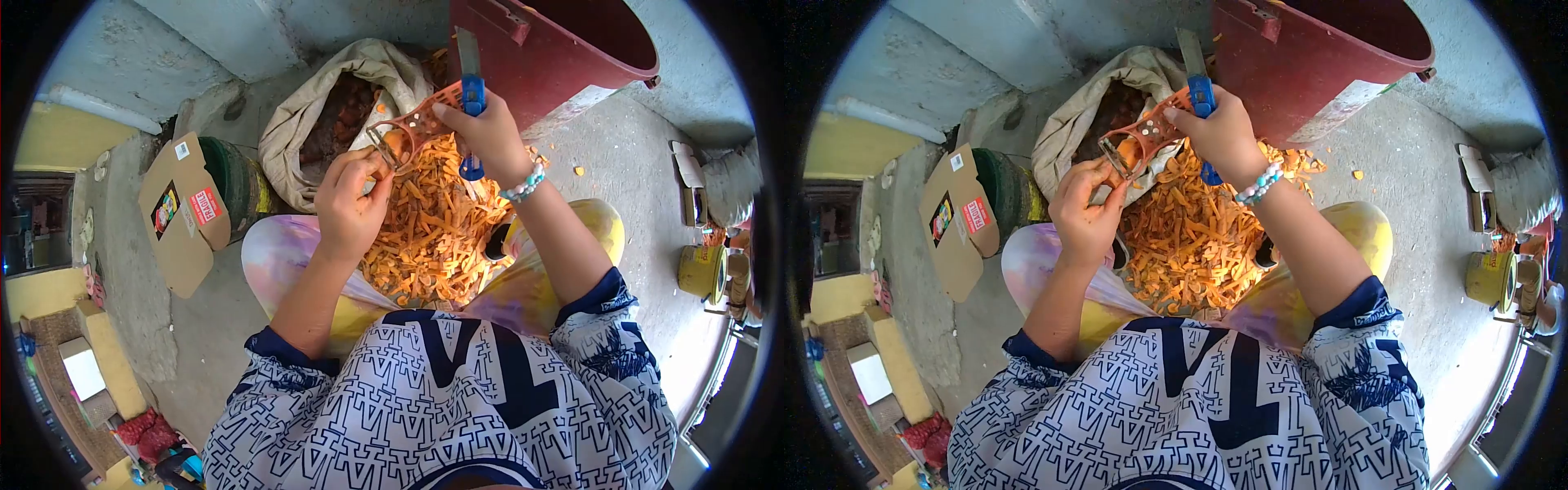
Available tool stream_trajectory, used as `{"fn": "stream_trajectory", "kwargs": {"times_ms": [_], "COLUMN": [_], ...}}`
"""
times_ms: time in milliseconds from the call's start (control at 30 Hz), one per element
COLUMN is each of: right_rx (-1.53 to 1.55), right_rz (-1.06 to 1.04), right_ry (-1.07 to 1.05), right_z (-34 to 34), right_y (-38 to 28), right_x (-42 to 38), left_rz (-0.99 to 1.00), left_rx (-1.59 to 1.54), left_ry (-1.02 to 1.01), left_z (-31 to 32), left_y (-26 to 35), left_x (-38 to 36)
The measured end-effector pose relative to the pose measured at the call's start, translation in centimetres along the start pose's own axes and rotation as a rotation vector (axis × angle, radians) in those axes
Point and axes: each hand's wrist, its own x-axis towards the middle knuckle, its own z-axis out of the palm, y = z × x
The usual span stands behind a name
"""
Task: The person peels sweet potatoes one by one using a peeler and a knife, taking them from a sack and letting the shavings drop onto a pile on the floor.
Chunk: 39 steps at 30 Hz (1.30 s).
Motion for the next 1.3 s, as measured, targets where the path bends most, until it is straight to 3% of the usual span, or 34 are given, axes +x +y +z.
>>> {"fn": "stream_trajectory", "kwargs": {"times_ms": [67, 133, 200, 233, 333, 400, 433, 533, 600, 667, 733, 800, 867, 933, 1000, 1033, 1067, 1133, 1167, 1233, 1267, 1300], "right_rx": [0.098, -0.169, -0.051, -0.028, 0.016, -0.104, -0.056, -0.087, -0.261, -0.279, -0.101, 0.104, -0.071, -0.099, -0.206, -0.295, -0.186, -0.141, -0.146, 0.133, 0.138, 0.237], "right_rz": [0.107, 0.08, 0.15, 0.117, -0.018, -0.247, -0.225, -0.133, 0.024, -0.052, 0.043, 0.002, -0.082, -0.042, 0.051, -0.065, 0.121, 0.085, 0.08, 0.035, 0.038, 0.077], "right_ry": [-0.024, 0.313, 0.347, 0.34, 0.189, 0.127, 0.088, 0.123, 0.318, 0.448, 0.338, 0.163, 0.082, 0.07, 0.238, 0.35, 0.311, 0.297, 0.291, 0.148, 0.144, 0.074], "right_z": [-1.4, -4.3, -6.1, -6.2, -3.1, -1.1, -0.3, -1.1, -4.2, -6.7, -7.0, -4.4, -1.3, -1.2, -4.2, -6.0, -7.0, -7.8, -7.4, -5.7, -4.9, -4.3], "right_y": [0.6, 3.2, 2.0, 1.9, -1.0, -0.3, -0.5, 1.2, 2.8, 2.2, 1.1, 1.2, -0.4, 0.4, 2.8, 4.6, 2.8, 2.2, 1.8, 1.5, 1.3, 1.1], "right_x": [1.0, 4.0, 4.6, 4.5, 1.7, 0.8, -0.1, 1.1, 3.7, 5.0, 4.6, 3.4, 1.1, 1.4, 4.1, 5.6, 5.3, 5.4, 5.2, 4.3, 3.8, 3.3], "left_rz": [0.019, 0.036, -0.367, -0.48, -0.58, -0.595, -0.606, -0.597, -0.599, -0.595, -0.533, -0.497, -0.458, -0.157, -0.064, 0.026, 0.032, -0.218, -0.219, -0.8, -0.802, -0.944], "left_rx": [0.004, 0.01, -0.363, -0.425, -0.563, -0.578, -0.596, -0.621, -0.598, -0.575, -0.578, -0.54, -0.501, -0.201, -0.122, -0.043, -0.044, -0.282, -0.281, -0.865, -0.858, -1.119], "left_ry": [0.012, 0.028, 0.078, 0.049, 0.046, 0.046, 0.053, 0.075, 0.093, 0.117, 0.113, 0.092, 0.054, 0.028, 0.042, 0.065, 0.064, 0.13, 0.138, 0.206, 0.207, 0.215], "left_z": [0.1, 0.2, 0.4, 0.2, 0.5, 0.7, 0.9, 0.9, 0.6, 0.3, 0.2, 0.4, 0.5, 0.5, 0.0, -0.2, -0.3, 0.1, 0.1, -0.1, -0.2, -0.4], "left_y": [0.0, -0.3, -0.4, -0.4, -1.0, -0.5, -0.3, -0.5, -0.5, -0.7, -1.0, -1.1, -1.2, -1.3, -0.7, -0.5, -0.5, -0.8, -0.9, -1.4, -1.6, -1.7], "left_x": [0.0, -0.4, -0.5, -0.5, -0.7, -0.5, -0.3, -0.6, -0.5, -0.4, -0.7, -0.9, -1.0, -0.9, -0.4, -0.2, -0.3, -0.7, -0.7, -0.5, -0.3, -0.1]}}
